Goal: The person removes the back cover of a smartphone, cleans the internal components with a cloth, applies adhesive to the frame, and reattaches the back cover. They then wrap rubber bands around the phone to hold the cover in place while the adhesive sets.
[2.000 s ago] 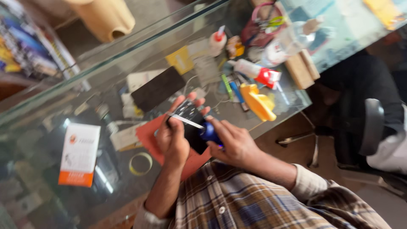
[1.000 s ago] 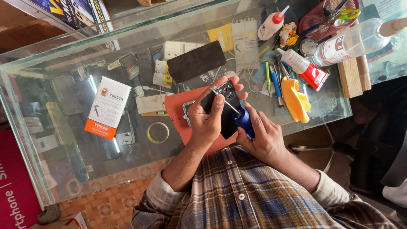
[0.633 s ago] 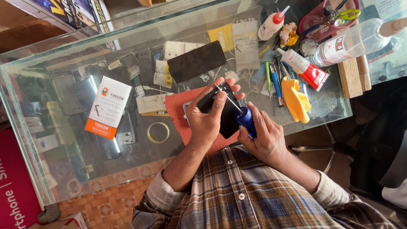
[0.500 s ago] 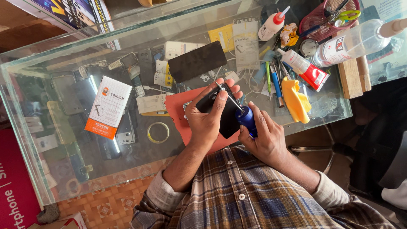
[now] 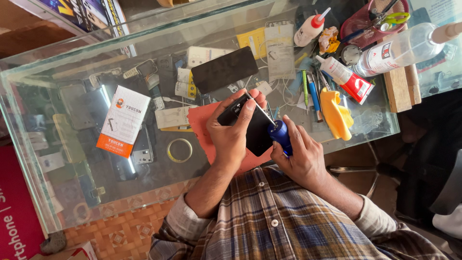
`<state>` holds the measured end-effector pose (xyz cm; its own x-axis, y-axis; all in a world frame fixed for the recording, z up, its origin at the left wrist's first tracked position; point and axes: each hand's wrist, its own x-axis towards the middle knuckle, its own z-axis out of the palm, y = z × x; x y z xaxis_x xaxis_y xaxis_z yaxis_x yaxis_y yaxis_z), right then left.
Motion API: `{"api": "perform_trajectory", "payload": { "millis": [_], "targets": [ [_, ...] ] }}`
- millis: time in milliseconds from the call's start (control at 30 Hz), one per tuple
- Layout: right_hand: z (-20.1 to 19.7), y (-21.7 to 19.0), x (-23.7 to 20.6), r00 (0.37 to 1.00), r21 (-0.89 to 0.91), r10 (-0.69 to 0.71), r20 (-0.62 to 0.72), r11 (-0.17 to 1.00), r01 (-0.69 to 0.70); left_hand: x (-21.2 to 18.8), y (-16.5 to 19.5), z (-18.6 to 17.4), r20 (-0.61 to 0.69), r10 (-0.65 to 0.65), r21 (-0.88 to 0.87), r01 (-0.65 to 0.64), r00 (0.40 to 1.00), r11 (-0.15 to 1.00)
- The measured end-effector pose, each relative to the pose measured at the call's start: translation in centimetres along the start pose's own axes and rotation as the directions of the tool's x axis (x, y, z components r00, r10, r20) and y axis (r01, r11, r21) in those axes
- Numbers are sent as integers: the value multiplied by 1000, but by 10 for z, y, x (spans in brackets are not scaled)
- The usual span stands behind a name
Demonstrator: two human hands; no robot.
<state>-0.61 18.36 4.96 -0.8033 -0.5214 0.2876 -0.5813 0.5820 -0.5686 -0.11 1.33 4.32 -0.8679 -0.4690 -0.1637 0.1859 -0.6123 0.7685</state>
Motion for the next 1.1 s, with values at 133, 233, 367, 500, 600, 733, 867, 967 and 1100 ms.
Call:
{"api": "perform_trajectory", "payload": {
  "millis": [133, 233, 367, 500, 600, 733, 867, 967, 1100],
  "targets": [
    [-2, 4, 2, 998, 43, 67, 18, 997, -67, 3, 4, -3, 28, -63, 43, 62, 998, 997],
    [-5, 8, 2, 997, 137, 69, 25, 988, -71, 4, 11, -12, 94, -76, 173, 59, 993, 983],
    [-11, 14, 0, 990, 199, 104, 92, 972, -121, 14, 20, -22, 98, -138, 243, 111, 986, 964],
    [-18, 20, -5, 993, 161, 3, 118, 987, -22, 17, 28, -22, 179, -273, 100, 259, 945, 961],
    [-21, 23, -8, 992, 97, -59, 113, 994, 48, 20, 35, -23, 223, -293, 151, 264, 930, 953],
    [-30, 31, -9, 982, 36, -87, 167, 996, 82, 28, 47, -28, 237, -325, 221, 275, 915, 936],
    [-45, 40, -8, 971, -35, -153, 185, 986, 163, 31, 60, -31, 201, -403, 278, 342, 893, 898],
    [-57, 43, -7, 952, -84, -193, 235, 972, 218, 28, 65, -30, 182, -405, 366, 320, 896, 874],
    [-66, 45, -2, 936, -73, -249, 249, 959, 274, 22, 65, -28, 280, -247, 591, 37, 928, 806]
  ]
}}
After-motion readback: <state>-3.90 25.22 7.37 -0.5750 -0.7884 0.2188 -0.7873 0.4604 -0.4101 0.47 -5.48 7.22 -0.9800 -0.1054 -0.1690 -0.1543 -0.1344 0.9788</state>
